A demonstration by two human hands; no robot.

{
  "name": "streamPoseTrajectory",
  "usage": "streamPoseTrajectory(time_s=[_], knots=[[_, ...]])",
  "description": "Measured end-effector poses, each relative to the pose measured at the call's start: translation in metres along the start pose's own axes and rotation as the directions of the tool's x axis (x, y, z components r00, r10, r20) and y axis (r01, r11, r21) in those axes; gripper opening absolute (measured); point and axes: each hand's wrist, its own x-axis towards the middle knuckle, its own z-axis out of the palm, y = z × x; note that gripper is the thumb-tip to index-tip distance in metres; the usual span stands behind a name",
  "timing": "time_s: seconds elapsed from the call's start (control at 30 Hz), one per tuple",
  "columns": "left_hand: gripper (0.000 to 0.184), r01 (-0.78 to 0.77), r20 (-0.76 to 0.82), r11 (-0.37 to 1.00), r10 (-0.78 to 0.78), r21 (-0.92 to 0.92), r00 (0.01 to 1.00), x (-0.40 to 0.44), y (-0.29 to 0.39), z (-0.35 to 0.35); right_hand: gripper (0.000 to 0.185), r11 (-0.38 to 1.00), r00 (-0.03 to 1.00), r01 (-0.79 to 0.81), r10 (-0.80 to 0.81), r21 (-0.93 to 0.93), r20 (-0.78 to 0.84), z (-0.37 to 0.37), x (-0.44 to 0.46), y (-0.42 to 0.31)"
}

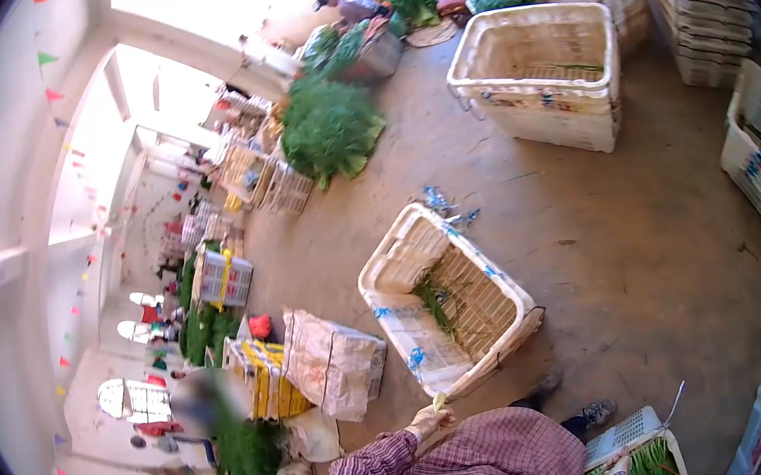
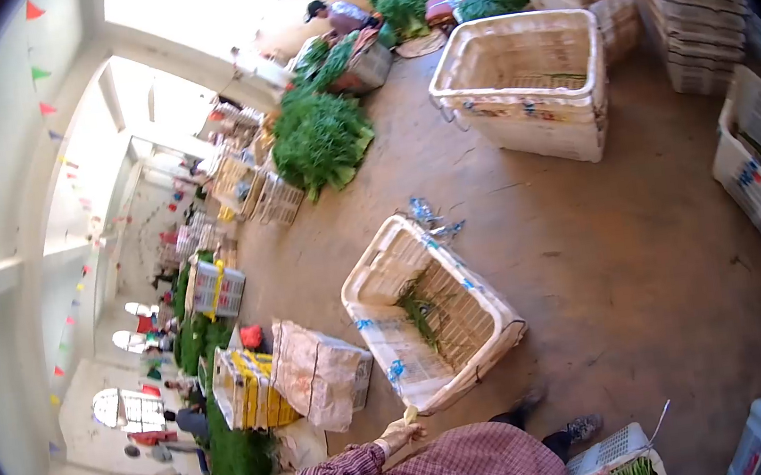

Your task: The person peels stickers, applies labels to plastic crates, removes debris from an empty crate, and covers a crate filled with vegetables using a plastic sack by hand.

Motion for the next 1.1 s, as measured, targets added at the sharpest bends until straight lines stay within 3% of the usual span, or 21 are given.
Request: streamPoseTrajectory(time_s=[0.1, 0.17, 0.23, 0.3, 0.37, 0.47, 0.5, 0.57, 0.6, 0.7, 0.77, 0.83, 0.9, 0.97, 1.1], knots=[[0.02, 0.041, -0.015, 0.991, -0.043, -0.124, 0.999, -0.003, -0.032, -0.027, 0.039, 0.994, 0.992, 0.009, -0.023, 0.113, 0.121, 0.012, 0.027, -0.016], [0.023, -0.015, -0.011, 0.996, 0.014, -0.085, 1.0, -0.014, -0.029, -0.041, 0.038, 0.977, 0.965, -0.003, -0.053, 0.212, 0.256, 0.017, 0.037, -0.016], [0.024, 0.005, -0.016, 0.985, -0.008, -0.171, 1.0, -0.015, -0.037, -0.042, 0.032, 0.981, 0.997, 0.048, -0.059, 0.188, 0.056, 0.025, 0.001, -0.018], [0.024, 0.035, 0.012, 0.969, -0.033, -0.244, 0.999, -0.006, -0.045, -0.016, 0.027, 0.991, 1.0, -0.006, 0.008, 0.133, -0.013, 0.03, 0.007, -0.027], [0.023, 0.054, 0.061, 0.943, -0.036, -0.329, 0.998, -0.015, -0.052, -0.004, 0.02, 0.997, 0.994, 0.012, -0.02, -0.074, -0.112, 0.011, 0.034, -0.029], [0.022, -0.039, 0.167, 0.986, 0.066, -0.163, 0.984, -0.029, -0.039, 0.013, 0.021, 0.963, 0.991, 0.089, -0.111, -0.253, -0.071, 0.014, -0.003, -0.053], [0.022, -0.06, 0.167, 0.979, 0.093, -0.193, 0.982, -0.027, -0.04, 0.012, 0.021, 0.941, 0.988, 0.126, -0.147, -0.313, -0.043, 0.019, -0.015, -0.062], [0.025, 0.015, 0.25, 0.869, 0.126, -0.495, 0.96, -0.025, -0.045, 0.01, 0.022, 0.881, 0.977, 0.203, -0.21, -0.426, 0.031, 0.035, -0.043, -0.079], [0.026, -0.078, 0.226, 0.919, 0.177, -0.387, 0.958, -0.02, -0.045, 0.004, 0.022, 0.846, 0.968, 0.245, -0.239, -0.474, 0.074, 0.047, -0.056, -0.084], [0.026, -0.123, 0.192, 0.88, 0.233, -0.458, 0.953, -0.012, -0.063, -0.013, 0.024, 0.72, 0.93, 0.367, -0.292, -0.589, 0.222, 0.087, -0.1, -0.083], [0.026, -0.125, 0.164, 0.881, 0.221, -0.456, 0.961, -0.019, -0.066, -0.035, 0.025, 0.626, 0.895, 0.446, -0.307, -0.64, 0.323, 0.118, -0.129, -0.074], [0.026, -0.054, 0.106, 0.873, 0.12, -0.485, 0.987, -0.012, -0.096, -0.057, 0.027, 0.535, 0.86, 0.509, -0.306, -0.674, 0.407, 0.15, -0.155, -0.055], [0.028, -0.047, 0.111, 0.82, 0.134, -0.57, 0.985, 0.0, -0.134, -0.089, 0.028, 0.455, 0.836, 0.548, -0.29, -0.701, 0.465, 0.182, -0.182, -0.024], [0.03, -0.031, 0.06, 0.83, 0.078, -0.556, 0.995, 0.008, -0.168, -0.135, 0.03, 0.388, 0.818, 0.575, -0.263, -0.72, 0.511, 0.22, -0.211, 0.018], [0.027, 0.034, 0.036, 0.705, -0.011, -0.708, 0.999, 0.037, -0.236, -0.243, 0.034, 0.277, 0.805, 0.593, -0.174, -0.756, 0.567, 0.294, -0.264, 0.113]])
